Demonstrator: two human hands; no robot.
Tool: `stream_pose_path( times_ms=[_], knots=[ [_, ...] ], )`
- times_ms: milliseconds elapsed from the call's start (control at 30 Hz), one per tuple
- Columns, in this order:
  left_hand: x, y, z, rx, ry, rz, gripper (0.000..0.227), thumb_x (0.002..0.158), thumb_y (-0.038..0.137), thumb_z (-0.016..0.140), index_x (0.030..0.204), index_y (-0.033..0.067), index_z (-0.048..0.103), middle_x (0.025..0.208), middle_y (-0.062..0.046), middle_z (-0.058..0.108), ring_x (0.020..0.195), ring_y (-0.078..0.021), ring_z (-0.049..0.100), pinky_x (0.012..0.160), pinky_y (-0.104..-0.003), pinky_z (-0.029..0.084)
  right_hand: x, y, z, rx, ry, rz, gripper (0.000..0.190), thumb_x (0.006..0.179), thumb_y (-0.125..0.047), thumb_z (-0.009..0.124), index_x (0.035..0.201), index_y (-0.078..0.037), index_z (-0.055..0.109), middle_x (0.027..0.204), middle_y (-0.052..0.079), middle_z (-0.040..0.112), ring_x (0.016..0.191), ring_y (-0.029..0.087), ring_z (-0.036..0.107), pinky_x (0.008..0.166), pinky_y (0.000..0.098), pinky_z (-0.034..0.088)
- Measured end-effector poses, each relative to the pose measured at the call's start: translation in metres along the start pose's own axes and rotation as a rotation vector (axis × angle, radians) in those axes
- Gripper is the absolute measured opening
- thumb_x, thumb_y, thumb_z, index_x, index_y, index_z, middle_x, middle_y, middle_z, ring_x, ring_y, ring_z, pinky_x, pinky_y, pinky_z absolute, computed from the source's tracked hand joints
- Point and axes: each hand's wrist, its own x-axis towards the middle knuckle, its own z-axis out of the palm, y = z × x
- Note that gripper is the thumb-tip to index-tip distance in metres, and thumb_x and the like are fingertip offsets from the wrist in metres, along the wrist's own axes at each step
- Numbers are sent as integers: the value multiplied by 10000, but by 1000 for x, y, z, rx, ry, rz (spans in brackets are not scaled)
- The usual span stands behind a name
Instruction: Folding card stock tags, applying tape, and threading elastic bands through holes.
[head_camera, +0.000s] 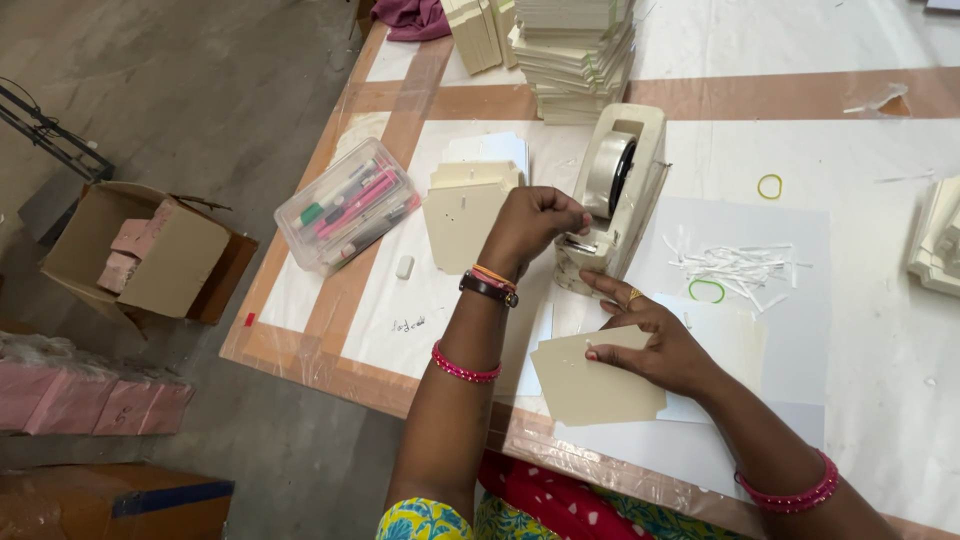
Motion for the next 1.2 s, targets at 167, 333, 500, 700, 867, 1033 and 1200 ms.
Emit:
stream_pose_path(
  times_ms=[167,333,500,700,867,1033,1200],
  knots=[
    [-9,17,6,-22,71,-9,136,788,33,796,860,-14,691,794,-131,764,722,-155,734,671,-265,574,1,3,1,-36,11,17,159,774,-159,850,905,-77,810,1632,97,421,1545,297,330,1195,493,339],
    [-20,0,16,-138,162,49,279,749,-14,802,826,78,550,720,-63,701,690,-159,738,628,-253,583,-2,1,0,-22,-15,-27,113,808,-142,836,873,-56,802,1650,111,403,1548,313,345,1224,495,299],
    [-36,-3,19,-135,196,124,312,769,-4,843,773,71,541,672,33,582,589,-61,564,519,-213,448,0,4,0,-84,5,-8,134,764,-136,848,863,-67,792,1629,112,425,1536,308,350,1166,472,375],
    [-58,-3,23,-168,226,58,314,775,45,849,773,88,537,636,36,547,516,-29,469,431,-201,349,0,1,1,-28,-5,-6,106,785,-134,830,844,-47,811,1638,126,409,1537,313,354,1226,480,303],
    [-61,-12,26,-132,254,34,303,777,48,850,840,58,554,651,-5,603,508,-49,514,424,-213,376,0,-2,1,-1,-8,31,128,782,-152,826,855,-49,802,1647,124,398,1541,310,347,1228,481,304],
    [-64,-8,31,-118,285,-18,371,784,33,799,1060,5,552,728,-58,705,576,-77,622,475,-217,444,-1,-10,2,-11,-3,-62,117,816,-145,821,849,-38,789,1611,151,430,1501,299,394,1189,469,344],
    [-68,-8,30,150,246,122,455,843,55,767,1214,-30,518,755,-73,712,693,-125,680,644,-267,548,-11,-27,-10,109,284,608,231,836,-156,805,956,42,796,838,216,772,657,241,706,614,357,574]
  ],
)
